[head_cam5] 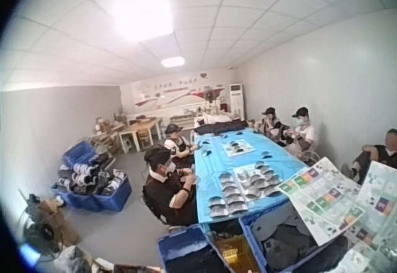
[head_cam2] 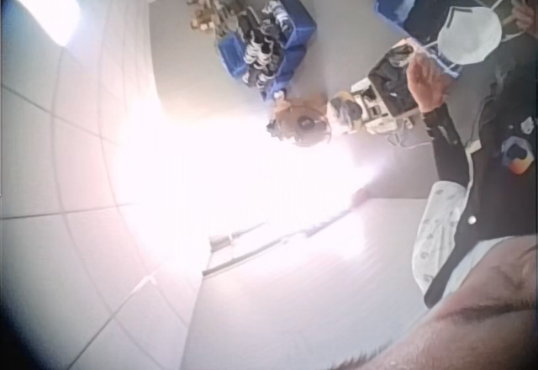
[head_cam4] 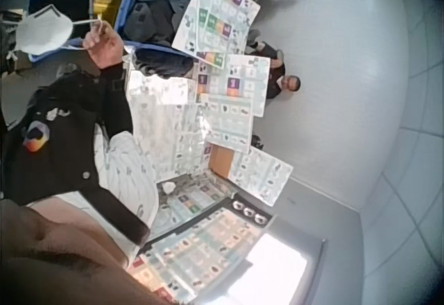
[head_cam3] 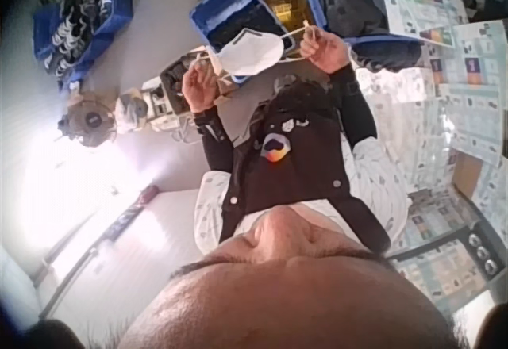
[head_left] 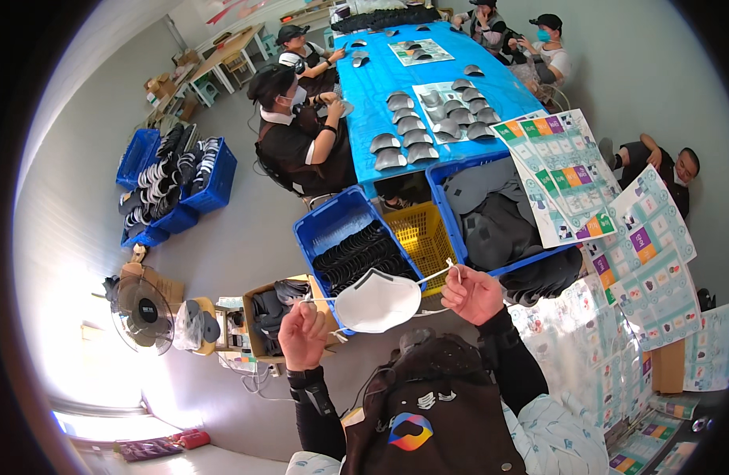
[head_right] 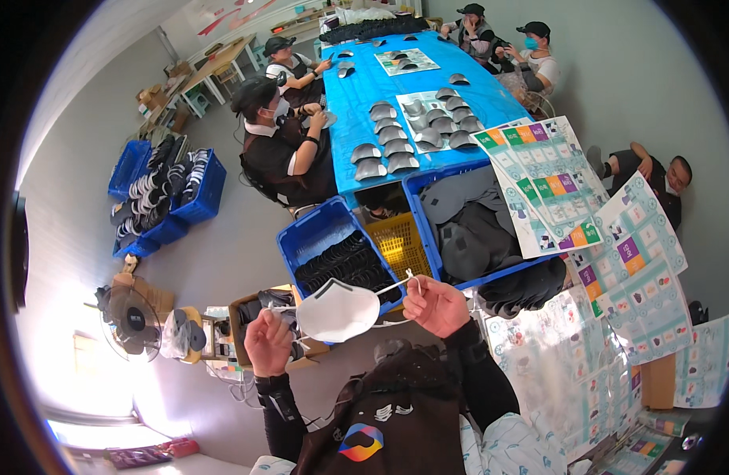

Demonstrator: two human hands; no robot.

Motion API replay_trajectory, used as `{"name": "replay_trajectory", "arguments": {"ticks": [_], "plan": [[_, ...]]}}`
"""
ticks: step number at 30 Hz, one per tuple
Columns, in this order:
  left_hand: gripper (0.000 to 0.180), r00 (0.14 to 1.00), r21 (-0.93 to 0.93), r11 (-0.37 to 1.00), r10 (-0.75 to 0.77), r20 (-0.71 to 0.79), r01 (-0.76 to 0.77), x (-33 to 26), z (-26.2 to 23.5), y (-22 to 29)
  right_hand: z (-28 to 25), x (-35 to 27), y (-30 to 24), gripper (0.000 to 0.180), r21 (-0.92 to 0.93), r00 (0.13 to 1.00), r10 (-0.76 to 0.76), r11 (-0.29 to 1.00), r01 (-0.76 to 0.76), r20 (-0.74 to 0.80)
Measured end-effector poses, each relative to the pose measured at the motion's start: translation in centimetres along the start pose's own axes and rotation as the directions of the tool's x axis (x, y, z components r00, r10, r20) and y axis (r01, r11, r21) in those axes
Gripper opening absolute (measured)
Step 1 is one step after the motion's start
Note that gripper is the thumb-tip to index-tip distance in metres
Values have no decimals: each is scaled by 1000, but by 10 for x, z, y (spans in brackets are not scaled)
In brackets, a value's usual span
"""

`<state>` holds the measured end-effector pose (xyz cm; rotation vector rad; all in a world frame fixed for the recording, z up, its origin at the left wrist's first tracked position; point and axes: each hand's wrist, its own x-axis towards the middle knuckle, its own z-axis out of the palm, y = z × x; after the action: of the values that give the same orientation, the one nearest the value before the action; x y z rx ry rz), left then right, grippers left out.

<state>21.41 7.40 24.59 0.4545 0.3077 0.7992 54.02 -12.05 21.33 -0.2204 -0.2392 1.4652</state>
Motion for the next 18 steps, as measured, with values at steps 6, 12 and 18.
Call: {"name": "replay_trajectory", "arguments": {"ticks": [6, 12, 18], "plan": [[22, 998, -14, 998, -60, -37, 59, 4, -4, -2, 8, 3, -7, 19, -105, 982, -30, 994, 11, -186], [21, 985, 67, 988, -131, -116, 140, 9, -10, -7, 6, 5, -11, 10, -206, 935, -40, 978, -36, -352], [25, 971, 230, 959, -118, -206, 166, 11, -22, -11, 6, 1, -10, 13, -364, 902, -103, 929, -63, -420]]}}
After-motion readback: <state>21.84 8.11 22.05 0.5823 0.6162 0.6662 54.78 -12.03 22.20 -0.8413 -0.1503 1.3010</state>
